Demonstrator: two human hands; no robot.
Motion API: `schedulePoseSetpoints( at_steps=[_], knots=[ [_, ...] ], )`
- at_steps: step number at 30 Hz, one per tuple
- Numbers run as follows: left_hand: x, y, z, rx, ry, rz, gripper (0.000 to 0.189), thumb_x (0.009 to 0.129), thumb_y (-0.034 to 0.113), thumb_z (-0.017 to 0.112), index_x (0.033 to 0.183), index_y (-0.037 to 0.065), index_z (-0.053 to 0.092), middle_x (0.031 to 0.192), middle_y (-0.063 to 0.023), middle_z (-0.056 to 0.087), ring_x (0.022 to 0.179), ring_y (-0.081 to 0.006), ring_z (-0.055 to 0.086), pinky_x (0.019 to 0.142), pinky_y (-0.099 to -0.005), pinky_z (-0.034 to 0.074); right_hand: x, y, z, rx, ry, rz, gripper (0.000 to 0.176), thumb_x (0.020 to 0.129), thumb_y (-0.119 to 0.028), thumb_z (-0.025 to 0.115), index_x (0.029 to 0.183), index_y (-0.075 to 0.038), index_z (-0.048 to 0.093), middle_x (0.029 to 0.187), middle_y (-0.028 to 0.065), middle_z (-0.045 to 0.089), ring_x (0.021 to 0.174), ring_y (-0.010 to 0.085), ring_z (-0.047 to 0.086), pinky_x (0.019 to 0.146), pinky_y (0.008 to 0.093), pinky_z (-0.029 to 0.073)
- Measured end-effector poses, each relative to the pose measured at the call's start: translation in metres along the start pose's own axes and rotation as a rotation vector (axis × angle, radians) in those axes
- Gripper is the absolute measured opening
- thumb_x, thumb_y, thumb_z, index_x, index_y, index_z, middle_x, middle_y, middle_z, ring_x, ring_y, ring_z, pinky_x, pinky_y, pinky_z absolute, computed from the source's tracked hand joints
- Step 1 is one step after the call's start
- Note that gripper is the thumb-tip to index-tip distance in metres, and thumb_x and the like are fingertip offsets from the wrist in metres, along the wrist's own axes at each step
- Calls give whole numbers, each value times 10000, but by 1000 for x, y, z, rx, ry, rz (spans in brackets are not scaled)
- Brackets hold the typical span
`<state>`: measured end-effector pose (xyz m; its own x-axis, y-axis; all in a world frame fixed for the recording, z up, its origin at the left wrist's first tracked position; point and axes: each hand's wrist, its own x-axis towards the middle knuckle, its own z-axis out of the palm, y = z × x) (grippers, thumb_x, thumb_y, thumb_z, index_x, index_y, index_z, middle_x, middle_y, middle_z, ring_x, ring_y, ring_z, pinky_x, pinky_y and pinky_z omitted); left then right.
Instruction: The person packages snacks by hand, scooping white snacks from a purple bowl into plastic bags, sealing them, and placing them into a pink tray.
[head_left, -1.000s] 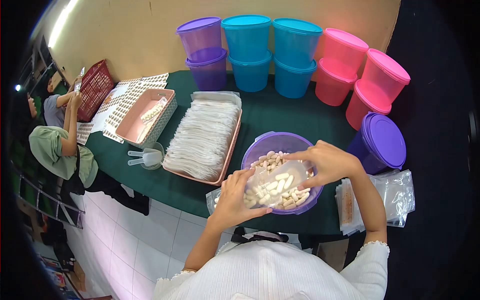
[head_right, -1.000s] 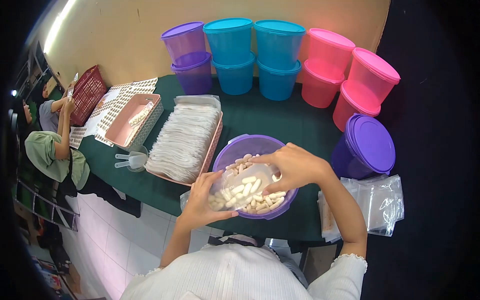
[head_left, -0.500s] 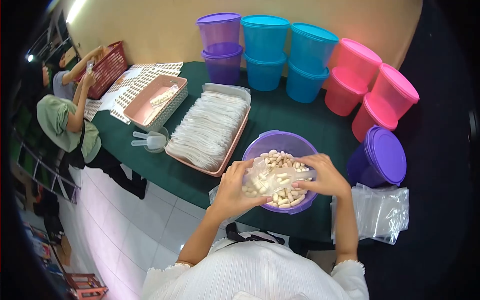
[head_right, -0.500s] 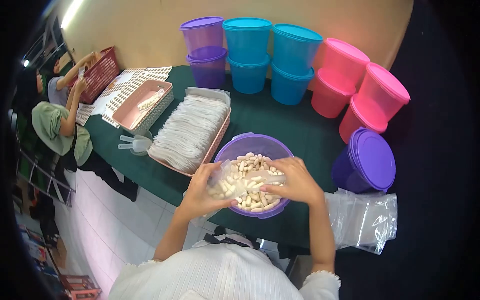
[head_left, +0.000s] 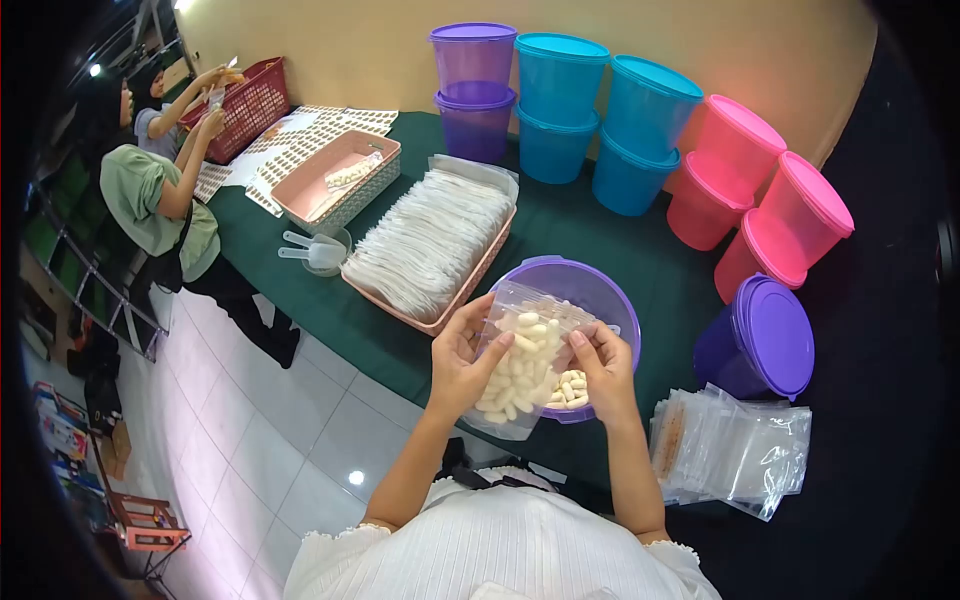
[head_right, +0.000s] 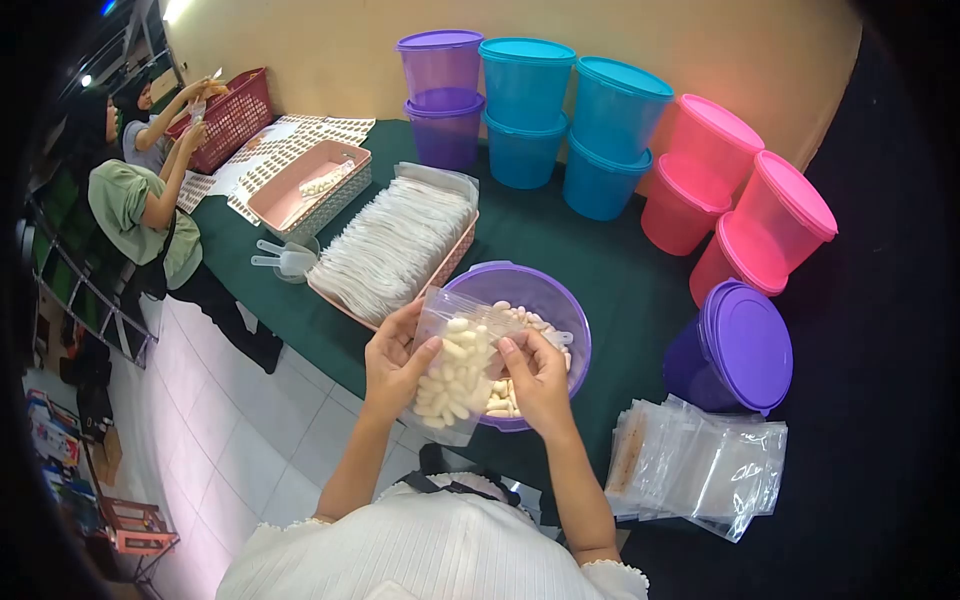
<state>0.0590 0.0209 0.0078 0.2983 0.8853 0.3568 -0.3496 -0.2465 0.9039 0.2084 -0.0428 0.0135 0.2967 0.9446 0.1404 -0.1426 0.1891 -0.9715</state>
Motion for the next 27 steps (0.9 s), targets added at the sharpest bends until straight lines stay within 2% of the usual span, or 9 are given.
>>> schedulePoseSetpoints(
  at_steps=[5, 6, 7, 9, 10, 18, 21, 23, 27],
  knots=[
    [-21, -1, 0, -246, -15, -268, 348, 829, 92, 526, 1139, -39, 439, 1053, -96, 535, 945, -109, 512, 798, -238, 428, -5, 7, 14, 194, 41, -20, 153, 882, -146, 450, 825, -15, 503, 708, 11, 545, 622, 50, 513, 545, 192, 430],
    [-25, 1, 1, -280, -9, -316, 350, 838, 93, 507, 1154, -35, 427, 1059, -99, 535, 945, -129, 523, 810, -263, 436, -4, 10, 14, 185, -5, 6, 172, 889, -174, 437, 897, -13, 497, 800, 29, 547, 731, 67, 520, 628, 206, 437],
    [-30, 3, 1, -314, -6, -364, 353, 846, 95, 487, 1168, -31, 415, 1065, -102, 534, 945, -149, 534, 822, -289, 444, -6, 11, 18, 188, -18, 13, 172, 889, -174, 437, 897, -13, 497, 800, 29, 547, 731, 67, 520, 628, 206, 437],
    [-35, 7, 2, -275, 27, -376, 346, 855, 89, 471, 1176, -26, 411, 1079, -103, 526, 964, -160, 528, 811, -299, 458, -12, 7, 34, 227, 151, 114, 238, 904, -214, 392, 1002, -14, 474, 936, 58, 527, 878, 97, 501, 753, 231, 415],
    [-37, 10, 3, -290, 44, -389, 344, 862, 101, 462, 1178, -22, 410, 1083, -103, 523, 968, -161, 525, 809, -301, 460, -12, 17, 29, 244, -42, 100, 304, 915, -256, 344, 1082, -23, 443, 1041, 79, 489, 966, 122, 471, 840, 251, 376],
    [-50, 25, -19, -303, 112, -355, 306, 881, 184, 447, 1128, 4, 471, 1042, -83, 543, 926, -113, 531, 750, -246, 474, -19, 21, 60, 253, -115, 152, 282, 915, -236, 355, 1054, -20, 472, 1017, 73, 505, 903, 100, 482, 799, 223, 390],
    [-54, 34, -37, -257, 206, -373, 283, 880, 196, 454, 1073, -2, 515, 975, -79, 572, 875, -110, 550, 728, -232, 476, -21, 20, 78, 162, -132, 65, 259, 895, -205, 405, 1039, -17, 508, 979, 66, 548, 897, 114, 515, 790, 245, 407],
    [-58, 35, -54, -177, 279, -295, 248, 875, 190, 466, 987, -9, 564, 891, -72, 602, 797, -107, 569, 673, -222, 475, -24, 23, 95, 180, -121, 76, 199, 880, -168, 439, 928, -17, 559, 866, 30, 579, 799, 75, 519, 722, 209, 404],
    [-71, 42, -96, -95, 386, -227, 208, 854, 154, 489, 876, -22, 599, 798, -76, 620, 707, -105, 576, 617, -216, 464, -29, 34, 134, 202, -136, 68, 179, 874, -147, 444, 870, -14, 564, 802, 19, 584, 713, 59, 514, 647, 193, 404]
  ],
)
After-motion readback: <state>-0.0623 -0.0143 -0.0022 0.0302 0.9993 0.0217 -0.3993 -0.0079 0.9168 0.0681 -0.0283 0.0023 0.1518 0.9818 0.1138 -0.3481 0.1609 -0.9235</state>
